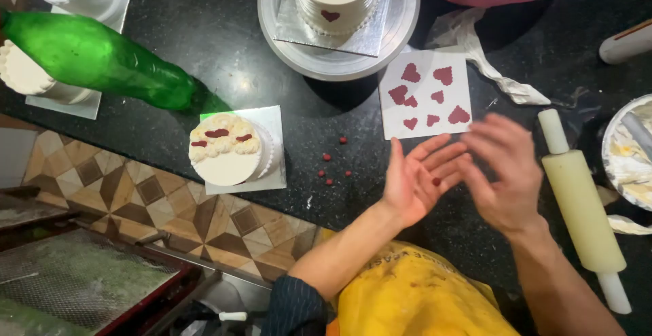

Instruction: The person rolls out red fondant on the counter with a rolling pin, tears off small pieces, and rolls each piece between their palms into balls, placing the finished balls on the counter next to decorated cream cakes.

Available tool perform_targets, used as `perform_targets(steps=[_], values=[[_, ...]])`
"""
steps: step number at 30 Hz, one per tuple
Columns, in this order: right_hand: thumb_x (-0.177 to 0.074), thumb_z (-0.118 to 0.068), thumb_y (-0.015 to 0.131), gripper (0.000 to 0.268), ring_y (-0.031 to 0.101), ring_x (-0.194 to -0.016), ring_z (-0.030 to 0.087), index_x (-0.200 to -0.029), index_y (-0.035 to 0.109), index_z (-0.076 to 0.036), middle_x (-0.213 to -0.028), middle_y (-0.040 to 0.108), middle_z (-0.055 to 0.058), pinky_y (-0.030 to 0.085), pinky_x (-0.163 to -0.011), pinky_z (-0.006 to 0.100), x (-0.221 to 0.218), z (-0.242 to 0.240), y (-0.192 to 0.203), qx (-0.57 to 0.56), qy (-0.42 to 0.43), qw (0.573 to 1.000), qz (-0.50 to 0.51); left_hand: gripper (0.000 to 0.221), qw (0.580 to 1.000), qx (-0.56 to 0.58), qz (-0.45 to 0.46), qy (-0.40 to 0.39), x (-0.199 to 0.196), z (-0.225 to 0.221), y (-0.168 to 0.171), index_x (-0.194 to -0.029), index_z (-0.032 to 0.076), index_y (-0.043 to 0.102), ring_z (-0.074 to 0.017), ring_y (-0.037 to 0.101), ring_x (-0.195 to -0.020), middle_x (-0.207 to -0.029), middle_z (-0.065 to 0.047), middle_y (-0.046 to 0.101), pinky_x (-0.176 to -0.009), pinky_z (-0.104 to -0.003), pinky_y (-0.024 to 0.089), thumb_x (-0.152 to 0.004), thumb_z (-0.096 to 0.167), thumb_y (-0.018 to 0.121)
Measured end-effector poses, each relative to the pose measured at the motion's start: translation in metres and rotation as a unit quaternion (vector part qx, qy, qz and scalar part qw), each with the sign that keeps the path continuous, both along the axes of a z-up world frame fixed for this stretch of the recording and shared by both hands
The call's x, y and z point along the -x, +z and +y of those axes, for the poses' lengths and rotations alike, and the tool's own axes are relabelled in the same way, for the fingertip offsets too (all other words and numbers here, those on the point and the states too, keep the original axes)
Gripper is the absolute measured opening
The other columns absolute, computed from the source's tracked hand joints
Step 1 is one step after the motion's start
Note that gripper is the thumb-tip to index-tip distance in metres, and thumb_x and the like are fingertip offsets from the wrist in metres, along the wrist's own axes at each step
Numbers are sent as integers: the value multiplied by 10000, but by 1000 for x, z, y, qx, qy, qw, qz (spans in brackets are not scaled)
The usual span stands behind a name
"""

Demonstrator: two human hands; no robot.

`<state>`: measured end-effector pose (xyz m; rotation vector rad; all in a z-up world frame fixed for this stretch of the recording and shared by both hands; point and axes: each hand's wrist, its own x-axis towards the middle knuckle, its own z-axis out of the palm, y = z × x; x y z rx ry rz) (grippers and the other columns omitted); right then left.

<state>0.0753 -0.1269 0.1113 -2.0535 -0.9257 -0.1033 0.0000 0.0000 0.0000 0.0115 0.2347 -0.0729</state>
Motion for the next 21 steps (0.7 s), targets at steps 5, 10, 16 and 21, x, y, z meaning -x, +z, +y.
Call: perform_targets(steps=[5, 10, 16, 21], values=[[-796, -122, 844, 324, 561, -1299, 334, -1103, 739, -127, -1280, 648, 64, 441, -1092, 485, 14, 7, -24, 117, 62, 986, -106, 877, 999, -8, -26, 44, 14, 8, -15, -1533, -2, 460, -327, 563, -1349, -1548, -253, 503, -1132, -446, 453, -1138, 724, 165], [-662, -200, 875, 340, 554, -1214, 368, -985, 777, -156, -1194, 645, 80, 421, -1009, 539, 31, 21, -43, 148, 125, 970, -148, 810, 994, -80, 25, 73, 38, 16, -1, -1512, 26, 429, -283, 521, -1408, -1584, -217, 452, -1200, -414, 433, -1079, 675, 210], [-724, -190, 842, 259, 600, -1239, 333, -960, 757, -127, -1170, 681, 60, 482, -1023, 462, 43, 29, -84, 96, 133, 986, 7, 809, 966, -193, 95, 145, 107, 38, -65, -1527, 63, 445, -224, 531, -1349, -1571, -133, 497, -1061, -343, 426, -1034, 677, 262], [-813, -160, 820, 212, 683, -982, 298, -993, 758, -67, -1027, 722, 88, 541, -858, 408, 43, 62, -141, 126, 155, 973, 111, 313, 663, -639, 309, 240, 168, 93, -105, -1293, 31, 661, -231, 658, -982, -1107, -81, 735, -890, -347, 532, -1036, 204, 613]])
